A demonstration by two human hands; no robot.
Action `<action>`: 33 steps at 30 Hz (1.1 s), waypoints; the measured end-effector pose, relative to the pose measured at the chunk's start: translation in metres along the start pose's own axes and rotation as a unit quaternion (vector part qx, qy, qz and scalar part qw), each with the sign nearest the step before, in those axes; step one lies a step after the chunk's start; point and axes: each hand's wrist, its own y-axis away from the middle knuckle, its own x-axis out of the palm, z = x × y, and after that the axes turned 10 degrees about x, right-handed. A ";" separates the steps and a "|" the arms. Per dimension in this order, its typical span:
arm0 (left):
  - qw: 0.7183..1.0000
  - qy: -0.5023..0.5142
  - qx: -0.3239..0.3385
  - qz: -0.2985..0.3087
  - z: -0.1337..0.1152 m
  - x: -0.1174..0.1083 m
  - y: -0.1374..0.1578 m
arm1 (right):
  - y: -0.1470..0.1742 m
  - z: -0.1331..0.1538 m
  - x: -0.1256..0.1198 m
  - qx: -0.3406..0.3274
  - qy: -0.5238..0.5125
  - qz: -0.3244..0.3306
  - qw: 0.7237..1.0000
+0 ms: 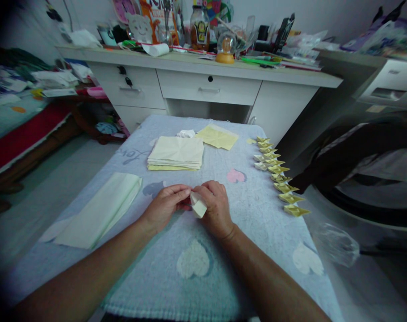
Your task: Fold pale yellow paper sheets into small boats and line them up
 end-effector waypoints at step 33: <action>0.999 0.024 0.004 0.039 0.001 -0.006 0.000 | 0.003 0.000 -0.006 0.046 -0.176 0.017 0.983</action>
